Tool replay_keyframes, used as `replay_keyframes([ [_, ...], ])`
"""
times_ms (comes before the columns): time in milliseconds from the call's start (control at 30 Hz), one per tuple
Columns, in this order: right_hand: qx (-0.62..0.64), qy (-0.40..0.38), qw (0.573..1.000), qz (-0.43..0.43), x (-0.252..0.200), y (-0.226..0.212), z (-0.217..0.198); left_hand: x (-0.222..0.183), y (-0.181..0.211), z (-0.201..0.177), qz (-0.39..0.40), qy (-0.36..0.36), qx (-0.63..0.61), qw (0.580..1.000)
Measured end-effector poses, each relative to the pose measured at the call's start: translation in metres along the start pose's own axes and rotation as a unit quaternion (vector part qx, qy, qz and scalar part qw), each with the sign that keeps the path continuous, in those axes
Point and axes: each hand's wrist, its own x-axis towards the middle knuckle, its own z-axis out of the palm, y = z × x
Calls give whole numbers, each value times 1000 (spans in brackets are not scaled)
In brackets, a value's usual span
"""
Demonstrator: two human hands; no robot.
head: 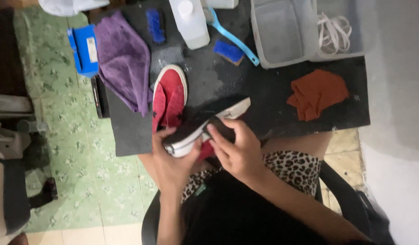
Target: Scrubbing the rubber sole and sides of a red sneaker with a brush and cleaning solution.
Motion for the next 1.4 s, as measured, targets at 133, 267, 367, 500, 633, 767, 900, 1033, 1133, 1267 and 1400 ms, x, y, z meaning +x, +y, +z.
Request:
replay_keyframes([
  [133, 15, 25, 999, 26, 1, 28, -1, -1, 7, -5, -5, -5, 19, 1000],
  [267, 48, 13, 999, -5, 7, -6, -1, -2, 10, -6, 23, -19, -56, 998],
  [367, -87, 35, 995, 16, 2, 20, 8, 0, 16, -12, 4, -40, -34, 999],
  [500, -23, 37, 999, -2, -3, 4, 13, 5, 3, -6, -1, -33, -22, 999],
  [633, -39, 53, 996, 54, -8, 50, 13, 7, 2, -11, -30, -53, -48, 997],
  [767, -21, 57, 997, 43, -9, 33, 6, 9, -3, -10, -33, -48, 28, 998],
  [900, -16, 14, 999, 42, 1, 34, 2, 5, 11, -16, 22, -106, -64, 992],
  [1033, -17, -25, 1000, -2, 5, 9, 0, 8, 14, -21, 56, -102, -67, 991],
  [1133, -16, 14, 994, 106, -8, 51, 9, 8, 14, -23, 16, -105, -58, 993],
  [1267, 50, 10, 983, 174, 1, 27, 11, 13, -6, -12, 81, -51, -40, 995],
  [1400, 3, 19, 996, 84, -13, 61, 19, 8, 6, -17, 31, -103, -52, 993],
])
